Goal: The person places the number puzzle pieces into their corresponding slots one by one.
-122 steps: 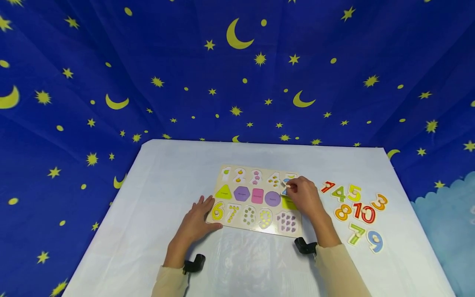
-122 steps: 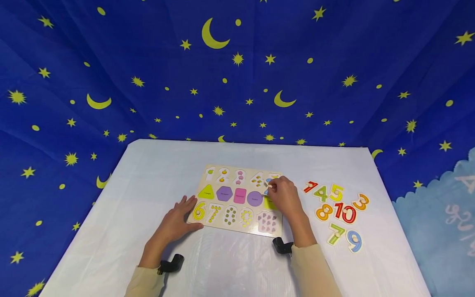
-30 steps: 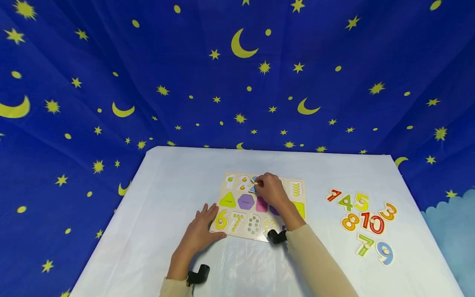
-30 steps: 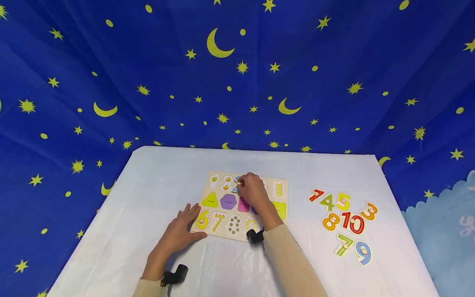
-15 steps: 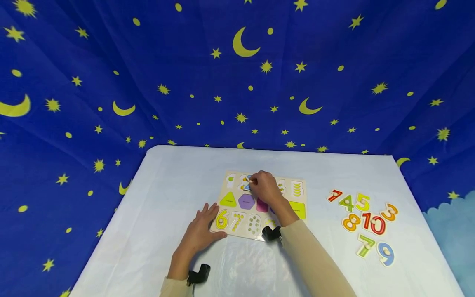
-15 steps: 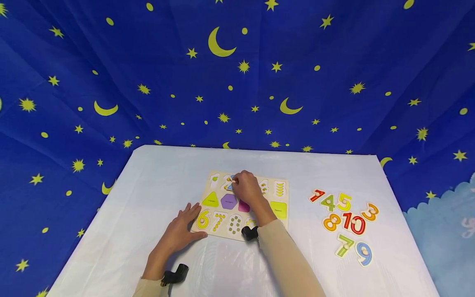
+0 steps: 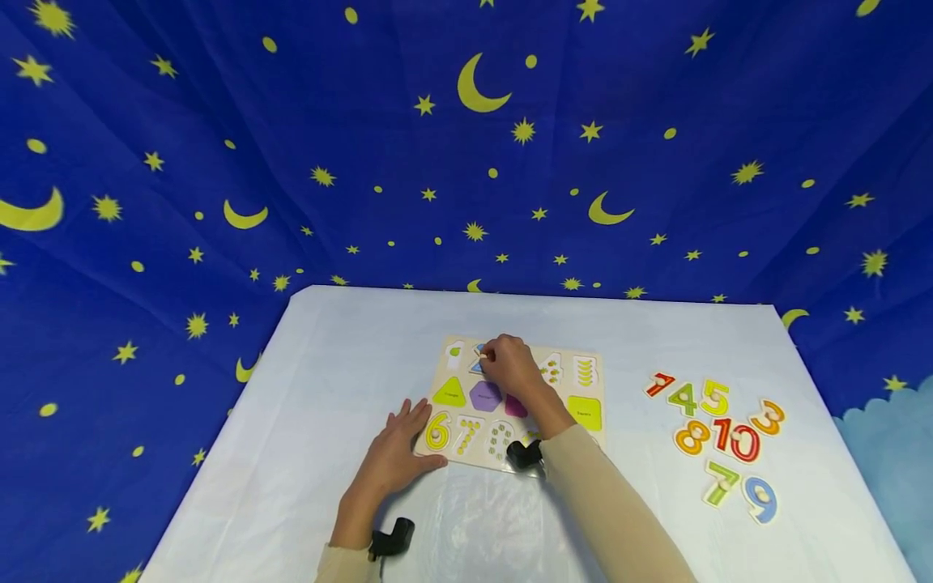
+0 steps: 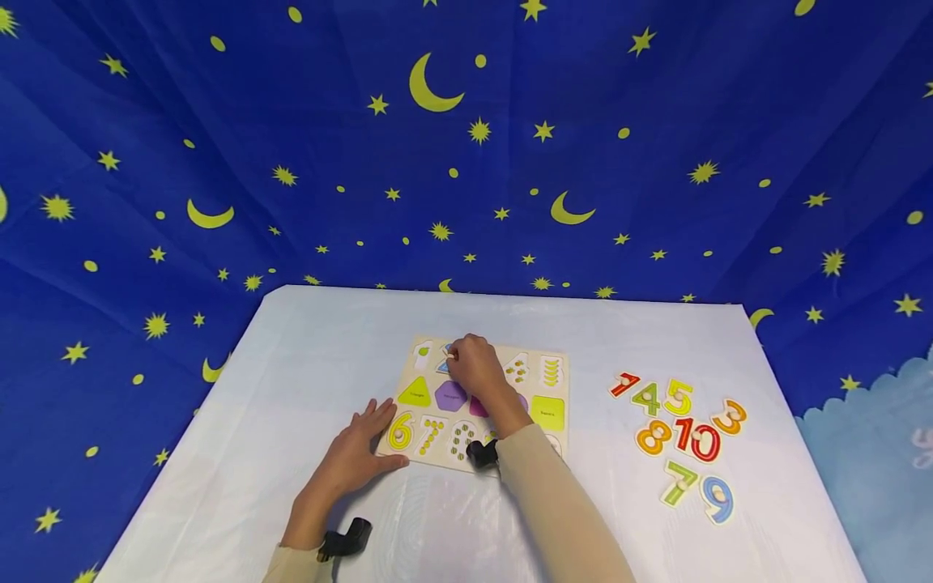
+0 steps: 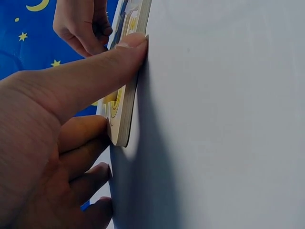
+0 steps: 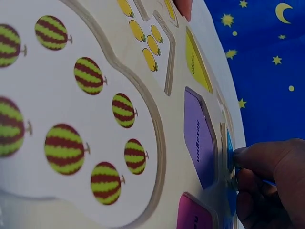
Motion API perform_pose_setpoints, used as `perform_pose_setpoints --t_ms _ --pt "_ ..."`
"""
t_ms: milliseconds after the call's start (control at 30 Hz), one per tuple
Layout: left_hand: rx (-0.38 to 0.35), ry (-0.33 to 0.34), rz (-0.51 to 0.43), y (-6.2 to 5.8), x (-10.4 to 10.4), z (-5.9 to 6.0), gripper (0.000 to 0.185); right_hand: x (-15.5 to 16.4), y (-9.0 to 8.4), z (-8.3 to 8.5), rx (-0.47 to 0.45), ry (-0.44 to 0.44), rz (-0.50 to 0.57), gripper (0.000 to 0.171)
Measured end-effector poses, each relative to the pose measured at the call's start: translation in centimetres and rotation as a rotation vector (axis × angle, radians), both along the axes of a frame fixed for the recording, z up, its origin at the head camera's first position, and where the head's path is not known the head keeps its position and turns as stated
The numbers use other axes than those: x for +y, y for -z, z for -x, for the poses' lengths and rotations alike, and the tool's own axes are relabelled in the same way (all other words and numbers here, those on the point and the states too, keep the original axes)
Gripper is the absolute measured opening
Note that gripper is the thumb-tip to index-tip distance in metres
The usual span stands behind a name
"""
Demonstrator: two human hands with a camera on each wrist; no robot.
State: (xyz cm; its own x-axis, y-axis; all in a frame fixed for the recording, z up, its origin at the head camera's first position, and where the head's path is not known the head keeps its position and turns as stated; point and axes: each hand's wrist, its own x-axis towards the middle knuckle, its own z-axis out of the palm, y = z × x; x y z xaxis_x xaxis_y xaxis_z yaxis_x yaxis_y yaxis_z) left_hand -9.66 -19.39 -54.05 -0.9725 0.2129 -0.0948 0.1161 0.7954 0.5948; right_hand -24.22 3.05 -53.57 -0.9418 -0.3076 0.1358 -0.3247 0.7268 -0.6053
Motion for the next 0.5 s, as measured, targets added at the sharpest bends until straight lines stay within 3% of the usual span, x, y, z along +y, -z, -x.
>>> perform_pose_setpoints --t_ms 500 --pt "0.005 0.000 -0.007 0.16 -0.10 0.03 0.092 -0.64 0.00 0.16 -0.026 -0.021 -0.037 0.013"
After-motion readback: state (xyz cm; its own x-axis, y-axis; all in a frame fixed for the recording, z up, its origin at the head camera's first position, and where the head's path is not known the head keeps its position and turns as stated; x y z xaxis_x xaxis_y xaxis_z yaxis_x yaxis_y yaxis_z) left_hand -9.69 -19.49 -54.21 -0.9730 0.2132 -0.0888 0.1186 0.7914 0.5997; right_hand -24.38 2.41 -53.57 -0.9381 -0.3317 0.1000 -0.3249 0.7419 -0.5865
